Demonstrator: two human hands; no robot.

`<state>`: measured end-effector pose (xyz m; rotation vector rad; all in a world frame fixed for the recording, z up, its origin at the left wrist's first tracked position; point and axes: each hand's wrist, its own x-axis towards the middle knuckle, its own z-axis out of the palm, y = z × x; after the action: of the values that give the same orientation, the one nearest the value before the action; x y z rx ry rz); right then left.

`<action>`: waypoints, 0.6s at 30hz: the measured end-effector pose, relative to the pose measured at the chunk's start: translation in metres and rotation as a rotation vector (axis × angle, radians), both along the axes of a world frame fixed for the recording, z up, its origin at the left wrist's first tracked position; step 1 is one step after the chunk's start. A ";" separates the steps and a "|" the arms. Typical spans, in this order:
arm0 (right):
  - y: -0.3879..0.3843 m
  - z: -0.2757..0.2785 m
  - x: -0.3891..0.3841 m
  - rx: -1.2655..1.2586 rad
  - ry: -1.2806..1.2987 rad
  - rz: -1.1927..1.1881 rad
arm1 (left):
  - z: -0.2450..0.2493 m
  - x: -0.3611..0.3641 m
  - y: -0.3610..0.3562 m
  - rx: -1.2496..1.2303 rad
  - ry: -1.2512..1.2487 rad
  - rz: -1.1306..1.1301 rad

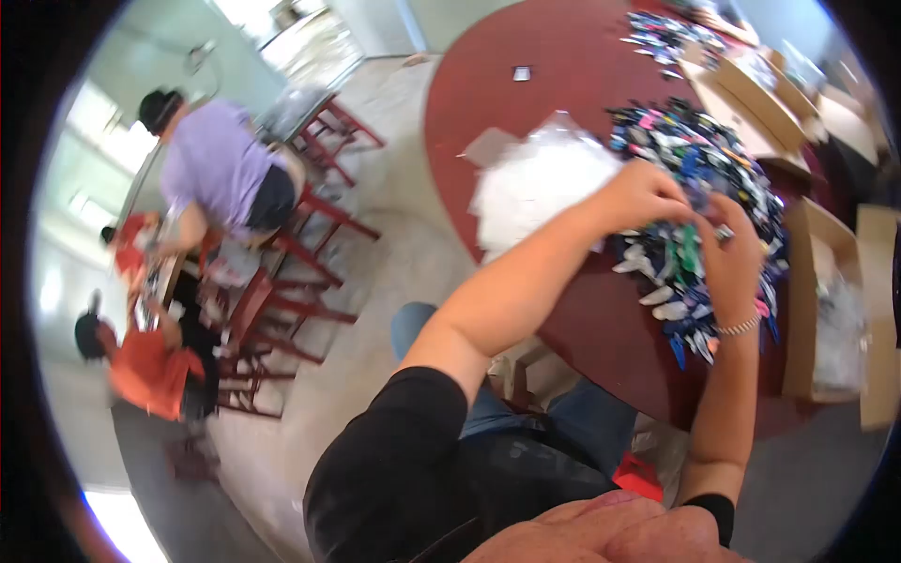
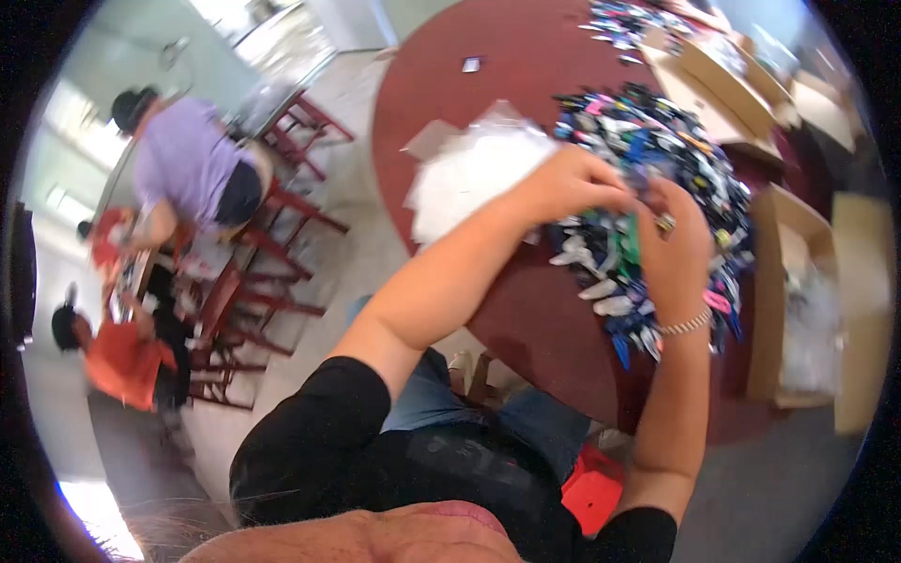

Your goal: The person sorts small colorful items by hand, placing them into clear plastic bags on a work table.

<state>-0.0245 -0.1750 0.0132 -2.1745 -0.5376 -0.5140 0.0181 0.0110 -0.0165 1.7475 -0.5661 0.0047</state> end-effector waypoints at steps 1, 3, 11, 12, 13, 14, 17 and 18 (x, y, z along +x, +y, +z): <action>-0.003 -0.004 0.004 -0.039 -0.010 0.006 | -0.002 0.001 0.000 0.047 -0.052 0.007; -0.012 -0.008 0.011 -0.095 -0.089 0.083 | 0.002 -0.002 0.000 0.087 -0.142 -0.006; -0.013 -0.004 0.006 -0.093 -0.053 -0.058 | -0.017 0.007 -0.004 0.044 -0.300 0.002; -0.012 -0.005 0.006 -0.035 -0.018 0.034 | -0.017 0.006 -0.005 0.039 -0.290 0.009; -0.010 -0.003 0.005 -0.040 -0.017 0.037 | -0.017 0.006 -0.006 0.031 -0.279 0.010; -0.007 -0.001 0.002 -0.037 0.004 0.052 | -0.016 0.006 -0.006 0.036 -0.260 0.000; -0.015 -0.004 0.009 -0.020 0.065 0.135 | -0.017 0.008 -0.005 0.060 -0.374 -0.021; -0.018 -0.002 0.009 0.000 0.105 0.203 | -0.016 0.008 -0.005 0.060 -0.350 -0.024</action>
<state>-0.0151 -0.1933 0.0112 -2.1041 -0.6910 -0.2886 0.0259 0.0062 -0.0325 1.8097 -0.8485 0.2840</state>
